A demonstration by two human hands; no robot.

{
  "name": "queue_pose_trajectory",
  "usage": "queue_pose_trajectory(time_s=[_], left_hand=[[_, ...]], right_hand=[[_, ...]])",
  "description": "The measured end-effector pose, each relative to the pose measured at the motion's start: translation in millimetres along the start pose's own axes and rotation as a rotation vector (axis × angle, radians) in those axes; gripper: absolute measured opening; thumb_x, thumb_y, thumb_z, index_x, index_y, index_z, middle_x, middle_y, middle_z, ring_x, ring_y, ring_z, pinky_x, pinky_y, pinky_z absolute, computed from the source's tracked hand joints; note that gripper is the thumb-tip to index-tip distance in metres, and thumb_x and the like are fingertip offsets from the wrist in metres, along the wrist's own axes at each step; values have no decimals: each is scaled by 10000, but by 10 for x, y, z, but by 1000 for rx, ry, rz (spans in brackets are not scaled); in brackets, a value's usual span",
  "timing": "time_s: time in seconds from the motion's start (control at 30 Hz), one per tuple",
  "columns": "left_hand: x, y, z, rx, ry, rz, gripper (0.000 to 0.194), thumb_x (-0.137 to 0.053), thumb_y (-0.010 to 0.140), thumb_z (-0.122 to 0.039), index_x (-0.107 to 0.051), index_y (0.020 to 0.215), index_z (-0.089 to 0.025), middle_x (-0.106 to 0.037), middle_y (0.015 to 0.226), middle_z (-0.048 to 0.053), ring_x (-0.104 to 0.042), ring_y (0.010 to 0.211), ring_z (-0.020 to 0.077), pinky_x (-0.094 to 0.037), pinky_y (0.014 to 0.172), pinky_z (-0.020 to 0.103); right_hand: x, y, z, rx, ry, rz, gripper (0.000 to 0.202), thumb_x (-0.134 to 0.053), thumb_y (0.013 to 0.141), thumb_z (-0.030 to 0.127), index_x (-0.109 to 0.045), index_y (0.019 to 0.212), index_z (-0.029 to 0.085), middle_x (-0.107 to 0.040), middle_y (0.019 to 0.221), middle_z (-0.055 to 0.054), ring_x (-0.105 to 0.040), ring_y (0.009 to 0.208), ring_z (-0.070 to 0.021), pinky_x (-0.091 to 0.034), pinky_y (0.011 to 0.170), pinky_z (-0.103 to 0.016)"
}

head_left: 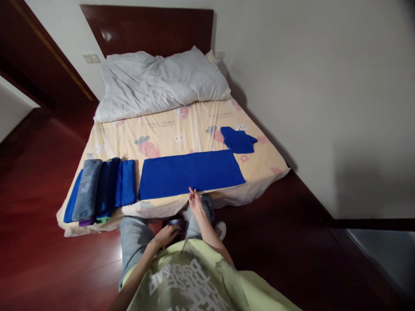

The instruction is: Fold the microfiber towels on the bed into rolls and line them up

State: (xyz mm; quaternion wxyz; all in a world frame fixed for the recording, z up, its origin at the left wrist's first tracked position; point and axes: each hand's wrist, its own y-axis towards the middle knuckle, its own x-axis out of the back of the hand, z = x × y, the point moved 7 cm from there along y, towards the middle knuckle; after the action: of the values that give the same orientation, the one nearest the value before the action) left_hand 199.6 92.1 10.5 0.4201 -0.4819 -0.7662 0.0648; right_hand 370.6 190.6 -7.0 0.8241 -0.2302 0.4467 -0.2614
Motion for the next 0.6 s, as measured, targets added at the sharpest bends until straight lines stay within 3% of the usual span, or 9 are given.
queue_pose_trajectory(time_s=[0.1, 0.17, 0.3, 0.4, 0.5, 0.6], left_hand=[[534, 213, -104, -41, -97, -108, 352, -378, 947, -374, -685, 1075, -260, -734, 961, 43, -697, 849, 208, -533, 804, 310], [1051, 453, -201, -64, -107, -173, 354, -384, 945, -345, -689, 1079, -227, -737, 906, 47, -690, 762, 188, -538, 759, 302], [2256, 1109, -449, -109, -2, -362, 343, -408, 926, -253, -705, 1082, -182, -739, 931, 60, -684, 783, 165, -528, 814, 276], [2937, 1701, -562, -59, 118, -430, 337, -432, 891, -164, -722, 1064, -166, -740, 1014, 70, -680, 945, 184, -491, 940, 279], [3303, 2264, -534, 41, 164, -451, 329, -467, 893, -153, -710, 1116, -161, -708, 1164, 93, -633, 1117, 213, -434, 1044, 308], [3403, 2716, -408, 120, 134, -431, 317, -506, 896, -168, -688, 1155, -146, -691, 1194, 127, -627, 1137, 228, -446, 1033, 317]], right_hand=[[0, 5, -8, -14, 24, -1, 39, -584, 862, 211, -608, 833, 222, -712, 1082, -47, -650, 959, -162, -541, 825, -310], [21, 12, -27, -22, 38, -20, 29, -603, 855, 228, -626, 837, 228, -715, 1079, -43, -652, 998, -171, -546, 842, -310], [76, 56, -75, -24, 6, -66, 54, -629, 834, 282, -647, 855, 235, -720, 1077, -49, -656, 1045, -210, -565, 847, -365], [99, 118, -90, 18, -46, -44, 142, -663, 799, 360, -654, 876, 241, -720, 1104, -72, -635, 1117, -249, -573, 841, -410], [130, 182, -113, 41, -110, -18, 201, -685, 765, 429, -665, 901, 282, -721, 1134, -49, -605, 1177, -279, -574, 837, -444], [207, 224, -160, -8, -111, -72, 253, -687, 743, 450, -676, 935, 285, -703, 1183, -59, -623, 1148, -265, -581, 840, -421]])
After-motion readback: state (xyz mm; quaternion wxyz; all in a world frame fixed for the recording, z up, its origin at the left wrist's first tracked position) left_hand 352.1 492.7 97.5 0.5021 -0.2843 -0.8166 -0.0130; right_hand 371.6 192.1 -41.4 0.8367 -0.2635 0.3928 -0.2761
